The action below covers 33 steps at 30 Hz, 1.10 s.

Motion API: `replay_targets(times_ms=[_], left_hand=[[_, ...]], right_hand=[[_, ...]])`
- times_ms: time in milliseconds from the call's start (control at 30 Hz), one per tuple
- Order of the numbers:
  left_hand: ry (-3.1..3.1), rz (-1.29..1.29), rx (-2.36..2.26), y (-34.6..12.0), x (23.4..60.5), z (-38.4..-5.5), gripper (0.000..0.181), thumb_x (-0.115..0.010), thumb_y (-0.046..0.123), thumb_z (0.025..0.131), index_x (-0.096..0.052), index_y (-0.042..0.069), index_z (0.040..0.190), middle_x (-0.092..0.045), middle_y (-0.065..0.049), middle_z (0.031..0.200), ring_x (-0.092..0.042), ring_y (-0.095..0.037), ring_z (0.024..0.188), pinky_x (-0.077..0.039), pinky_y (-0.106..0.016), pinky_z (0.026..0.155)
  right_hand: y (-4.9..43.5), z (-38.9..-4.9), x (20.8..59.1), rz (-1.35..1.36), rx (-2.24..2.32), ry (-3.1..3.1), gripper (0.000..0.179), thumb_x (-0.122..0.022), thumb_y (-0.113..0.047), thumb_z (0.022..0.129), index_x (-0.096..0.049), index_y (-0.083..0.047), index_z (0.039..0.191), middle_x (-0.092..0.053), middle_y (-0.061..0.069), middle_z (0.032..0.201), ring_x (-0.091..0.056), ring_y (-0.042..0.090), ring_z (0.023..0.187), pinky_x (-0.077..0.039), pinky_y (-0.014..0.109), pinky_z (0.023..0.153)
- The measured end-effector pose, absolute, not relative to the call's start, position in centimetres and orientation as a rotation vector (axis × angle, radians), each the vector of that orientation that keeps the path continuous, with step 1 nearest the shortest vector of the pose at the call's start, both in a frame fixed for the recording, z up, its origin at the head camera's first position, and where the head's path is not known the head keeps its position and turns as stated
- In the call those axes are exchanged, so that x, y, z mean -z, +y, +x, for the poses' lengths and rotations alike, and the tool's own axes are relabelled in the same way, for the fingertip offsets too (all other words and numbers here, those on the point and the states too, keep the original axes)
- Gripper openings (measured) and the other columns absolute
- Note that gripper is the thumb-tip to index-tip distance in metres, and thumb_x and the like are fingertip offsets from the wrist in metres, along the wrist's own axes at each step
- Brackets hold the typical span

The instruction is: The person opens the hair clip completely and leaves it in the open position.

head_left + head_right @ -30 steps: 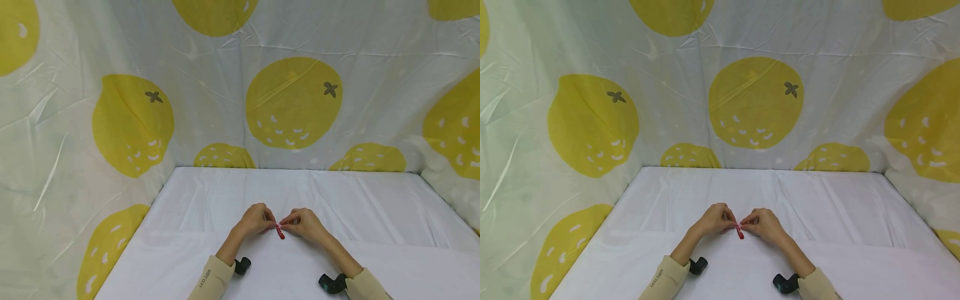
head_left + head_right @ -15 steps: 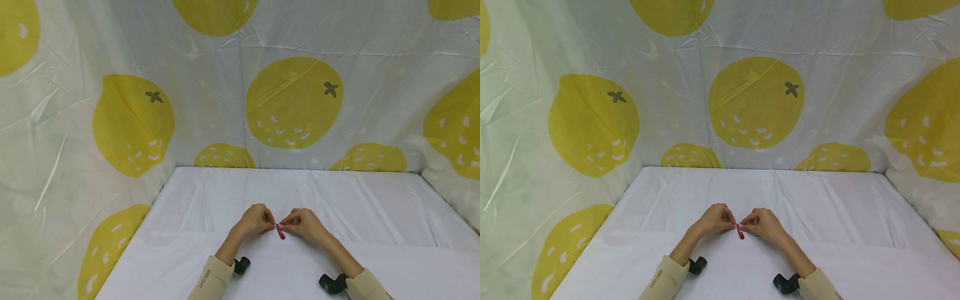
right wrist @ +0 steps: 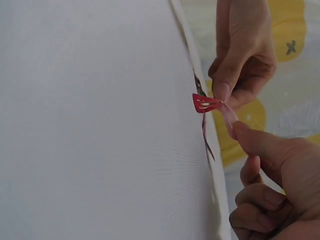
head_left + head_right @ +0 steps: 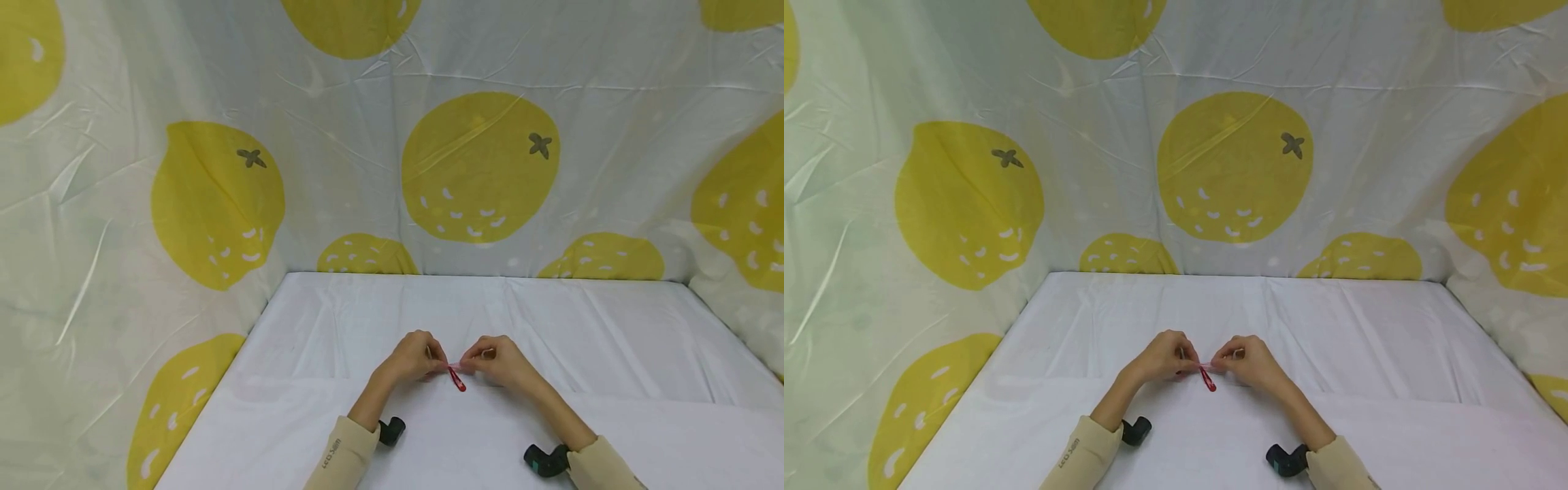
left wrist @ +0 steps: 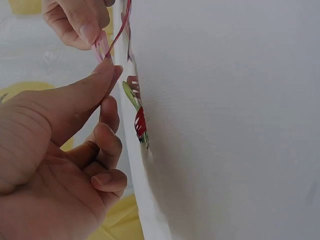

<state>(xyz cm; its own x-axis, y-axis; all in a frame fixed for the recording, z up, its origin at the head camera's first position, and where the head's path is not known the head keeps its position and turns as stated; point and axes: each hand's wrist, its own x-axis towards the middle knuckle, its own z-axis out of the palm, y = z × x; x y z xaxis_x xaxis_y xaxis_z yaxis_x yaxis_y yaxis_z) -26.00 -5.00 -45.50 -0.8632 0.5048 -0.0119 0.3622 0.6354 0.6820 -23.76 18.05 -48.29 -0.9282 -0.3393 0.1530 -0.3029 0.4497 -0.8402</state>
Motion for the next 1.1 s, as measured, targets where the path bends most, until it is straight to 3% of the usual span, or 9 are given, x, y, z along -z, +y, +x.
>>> replay_targets(times_ms=[300, 567, 700, 800, 967, 1100], left_hand=[[2.459, 0.637, -1.26, -6.3, 45.2, -26.3, 0.013, -0.078, 0.017, 0.093, -0.081, 0.005, 0.091, -0.074, -0.006, 0.085, -0.062, -0.016, 0.063, -0.045, -0.021, 0.06], [2.327, 0.545, -1.366, -7.0, 45.1, -26.8, 0.018, -0.076, 0.023, 0.095, -0.083, 0.007, 0.091, -0.076, -0.02, 0.084, -0.062, -0.018, 0.077, -0.043, -0.026, 0.072], [2.336, 0.526, -1.433, -7.1, 45.0, -26.8, 0.017, -0.079, 0.021, 0.092, -0.082, 0.005, 0.092, -0.074, -0.025, 0.082, -0.062, -0.016, 0.078, -0.043, -0.026, 0.071], [2.375, 0.514, -1.47, -7.0, 44.8, -26.7, 0.015, -0.081, 0.019, 0.09, -0.083, 0.004, 0.091, -0.075, -0.022, 0.083, -0.059, -0.013, 0.076, -0.041, -0.025, 0.066], [2.45, 0.473, -1.485, -6.9, 44.7, -26.6, 0.014, -0.082, 0.019, 0.089, -0.083, 0.005, 0.089, -0.074, -0.005, 0.088, -0.052, -0.01, 0.074, -0.039, -0.024, 0.062], [2.467, 0.471, -1.502, -6.8, 44.8, -26.5, 0.014, -0.082, 0.017, 0.089, -0.083, 0.004, 0.089, -0.072, -0.005, 0.088, -0.05, -0.011, 0.073, -0.039, -0.024, 0.061]], right_hand=[[17.9, -24.0, 48.2, -0.753, 1.649, 2.698, 0.005, -0.082, -0.009, 0.086, -0.083, -0.013, 0.09, -0.06, 0.003, 0.075, -0.041, 0.005, 0.066, -0.035, 0.021, 0.057], [17.8, -23.9, 48.2, -0.827, 1.809, 2.681, 0.008, -0.084, -0.008, 0.084, -0.084, -0.011, 0.091, -0.057, 0.004, 0.075, -0.04, 0.007, 0.064, -0.034, 0.025, 0.055], [17.8, -24.0, 48.3, -0.835, 1.831, 2.681, 0.011, -0.085, -0.007, 0.083, -0.084, -0.011, 0.093, -0.056, 0.003, 0.074, -0.038, 0.007, 0.063, -0.033, 0.025, 0.055], [17.7, -24.0, 48.2, -0.845, 1.833, 2.693, 0.013, -0.085, -0.006, 0.082, -0.084, -0.009, 0.094, -0.057, 0.003, 0.073, -0.038, 0.007, 0.063, -0.033, 0.025, 0.054], [17.6, -23.9, 48.1, -0.829, 1.829, 2.73, 0.016, -0.086, -0.008, 0.082, -0.084, -0.008, 0.098, -0.058, 0.003, 0.072, -0.039, 0.008, 0.062, -0.033, 0.023, 0.053], [17.5, -23.9, 48.1, -0.811, 1.815, 2.741, 0.018, -0.086, -0.009, 0.082, -0.084, -0.008, 0.099, -0.058, 0.003, 0.072, -0.039, 0.008, 0.062, -0.032, 0.023, 0.053]])
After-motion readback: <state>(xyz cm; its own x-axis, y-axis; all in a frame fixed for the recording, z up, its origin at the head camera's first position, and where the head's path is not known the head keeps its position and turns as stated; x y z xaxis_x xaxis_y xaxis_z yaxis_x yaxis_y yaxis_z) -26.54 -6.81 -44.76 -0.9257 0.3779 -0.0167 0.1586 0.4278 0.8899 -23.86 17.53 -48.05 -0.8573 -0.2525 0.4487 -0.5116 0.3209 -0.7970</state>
